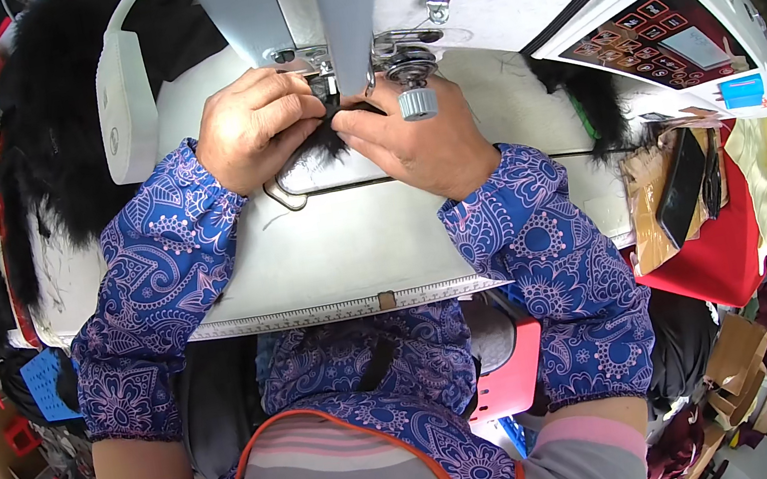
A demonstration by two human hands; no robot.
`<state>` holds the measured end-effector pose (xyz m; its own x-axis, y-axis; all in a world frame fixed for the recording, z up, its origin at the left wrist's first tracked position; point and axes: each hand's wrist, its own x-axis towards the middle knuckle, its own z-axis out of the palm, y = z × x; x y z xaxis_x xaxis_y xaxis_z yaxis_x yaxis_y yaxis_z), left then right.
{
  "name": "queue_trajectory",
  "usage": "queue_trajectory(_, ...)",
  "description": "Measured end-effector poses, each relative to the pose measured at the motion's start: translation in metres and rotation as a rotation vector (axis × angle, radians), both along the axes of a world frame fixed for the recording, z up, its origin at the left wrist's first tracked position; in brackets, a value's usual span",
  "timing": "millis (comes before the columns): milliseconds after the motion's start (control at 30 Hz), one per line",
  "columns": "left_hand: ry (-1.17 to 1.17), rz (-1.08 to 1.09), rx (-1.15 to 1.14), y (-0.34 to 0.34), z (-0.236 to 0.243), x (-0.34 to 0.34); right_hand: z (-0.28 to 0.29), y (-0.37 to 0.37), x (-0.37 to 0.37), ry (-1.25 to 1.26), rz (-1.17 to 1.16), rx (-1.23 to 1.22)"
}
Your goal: Sewing black fur trim onto fabric using a sewing machine and trimming with scissors.
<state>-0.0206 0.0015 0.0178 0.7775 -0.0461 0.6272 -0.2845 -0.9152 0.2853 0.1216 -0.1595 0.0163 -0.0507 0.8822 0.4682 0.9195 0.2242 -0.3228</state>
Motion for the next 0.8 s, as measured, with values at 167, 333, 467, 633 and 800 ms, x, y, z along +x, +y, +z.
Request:
queue_trajectory(167, -0.018, -0.031, 0.022, 0.002, -0.006, 0.001, 0.001, 0.001, -0.001, 0.032, 0.045, 0.011)
queue_trajectory(333, 0.057, -0.119, -0.039, 0.005, -0.001, -0.005, 0.002, 0.002, -0.004, 0.009, 0.015, 0.052)
queue_trajectory(467, 0.048, -0.102, 0.034, 0.005, -0.005, -0.007, -0.001, 0.001, -0.006, 0.027, -0.041, 0.014)
queue_trajectory(633, -0.002, -0.102, 0.125, 0.003, -0.002, -0.006, -0.004, 0.001, -0.002, -0.019, 0.025, 0.120)
queue_trajectory(800, 0.035, -0.124, 0.109, 0.008, -0.007, -0.014, 0.000, -0.002, -0.003, -0.088, 0.062, 0.056)
